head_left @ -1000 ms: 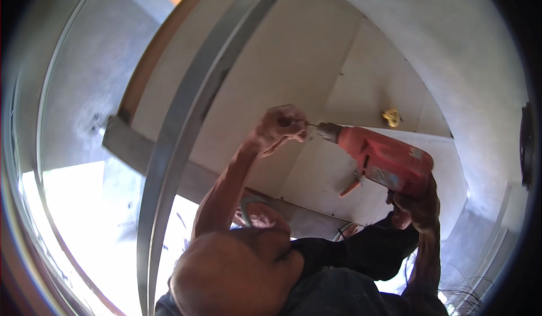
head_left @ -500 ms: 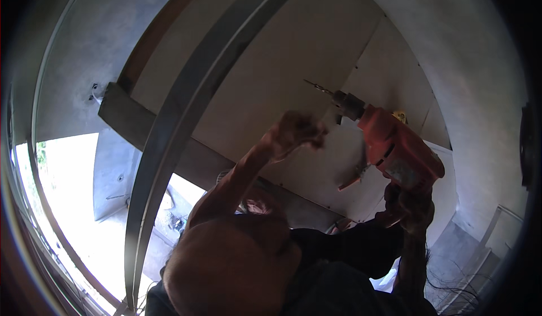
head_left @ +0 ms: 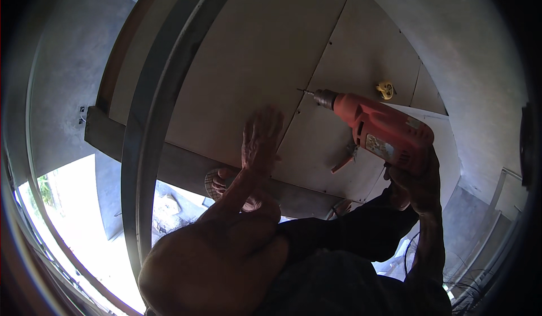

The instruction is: The person uses a power drill to create holes in a ceiling panel and then inserts screws by hand to secure the board to the structure.

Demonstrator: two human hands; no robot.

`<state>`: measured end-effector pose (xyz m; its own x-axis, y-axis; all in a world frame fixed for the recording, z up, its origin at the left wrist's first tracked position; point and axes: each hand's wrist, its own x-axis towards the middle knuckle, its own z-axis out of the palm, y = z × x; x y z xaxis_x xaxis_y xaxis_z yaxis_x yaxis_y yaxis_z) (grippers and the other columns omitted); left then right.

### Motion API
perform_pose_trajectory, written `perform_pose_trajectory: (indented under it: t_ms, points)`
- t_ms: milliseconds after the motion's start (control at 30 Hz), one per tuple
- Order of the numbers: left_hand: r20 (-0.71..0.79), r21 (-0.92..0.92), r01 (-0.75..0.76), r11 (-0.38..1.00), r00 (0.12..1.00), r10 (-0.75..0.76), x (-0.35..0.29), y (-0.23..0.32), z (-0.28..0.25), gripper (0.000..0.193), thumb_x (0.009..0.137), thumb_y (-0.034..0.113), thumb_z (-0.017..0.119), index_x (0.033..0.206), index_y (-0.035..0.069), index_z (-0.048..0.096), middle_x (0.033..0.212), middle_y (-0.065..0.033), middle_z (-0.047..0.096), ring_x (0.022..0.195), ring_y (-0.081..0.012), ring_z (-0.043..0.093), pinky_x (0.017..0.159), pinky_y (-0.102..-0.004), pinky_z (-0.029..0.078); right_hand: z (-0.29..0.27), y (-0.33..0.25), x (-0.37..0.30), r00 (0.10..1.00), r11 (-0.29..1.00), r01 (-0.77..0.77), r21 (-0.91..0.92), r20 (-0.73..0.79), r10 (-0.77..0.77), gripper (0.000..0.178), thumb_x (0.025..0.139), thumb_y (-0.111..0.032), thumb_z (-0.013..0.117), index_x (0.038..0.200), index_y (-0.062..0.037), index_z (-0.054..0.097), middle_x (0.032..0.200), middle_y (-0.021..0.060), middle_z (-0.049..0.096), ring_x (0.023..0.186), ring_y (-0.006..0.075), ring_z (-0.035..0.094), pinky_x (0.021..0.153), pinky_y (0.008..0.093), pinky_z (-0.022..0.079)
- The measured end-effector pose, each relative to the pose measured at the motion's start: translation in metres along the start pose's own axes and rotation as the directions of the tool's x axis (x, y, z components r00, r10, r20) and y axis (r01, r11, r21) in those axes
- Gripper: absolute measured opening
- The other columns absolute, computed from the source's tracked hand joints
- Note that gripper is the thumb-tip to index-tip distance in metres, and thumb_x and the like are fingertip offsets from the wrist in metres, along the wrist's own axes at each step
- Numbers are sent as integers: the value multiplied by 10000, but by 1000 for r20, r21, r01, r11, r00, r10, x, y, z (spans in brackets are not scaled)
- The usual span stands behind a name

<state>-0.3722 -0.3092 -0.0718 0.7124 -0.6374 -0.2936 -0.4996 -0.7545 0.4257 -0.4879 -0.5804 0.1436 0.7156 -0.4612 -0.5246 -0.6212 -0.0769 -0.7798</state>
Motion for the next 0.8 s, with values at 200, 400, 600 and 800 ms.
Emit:
perform_pose_trajectory:
  t_ms: [200,400,600,800]
  points:
    - [12,-22,22,1000,1000,-22,-4,-3,-7,1260,561,214,940,1606,234,236,1673,-99,194,1520,-378,208,1208,-559,206,8,-15,13,990,997,12,-71,144,-2,726,779,-45,772,1423,-14,437,1195,151,637,1066,235,675,884,344,565]
    - [9,-1,-2,1000,1000,2,1,-1,-1,1252,559,215,941,1601,213,247,1673,-99,195,1519,-378,211,1204,-568,210,18,-27,23,976,964,109,-241,209,-58,758,815,-82,751,1480,-7,393,1325,191,589,1234,292,596,1064,404,468]
    - [39,12,11,1000,999,-12,-2,0,-8,1173,609,193,920,1579,173,262,1660,-88,214,1524,-349,207,1229,-559,190,29,-43,28,959,930,162,-329,275,-70,714,849,-101,723,1473,3,391,1326,219,595,1240,320,602,1057,415,472]
    - [7,21,-1,1000,1000,1,-4,-6,-3,1183,582,208,938,1575,188,295,1652,-97,234,1513,-372,218,1197,-570,229,44,-49,36,917,871,321,-372,352,-187,655,876,-119,704,1445,8,404,1247,235,639,1175,356,647,1027,425,489]
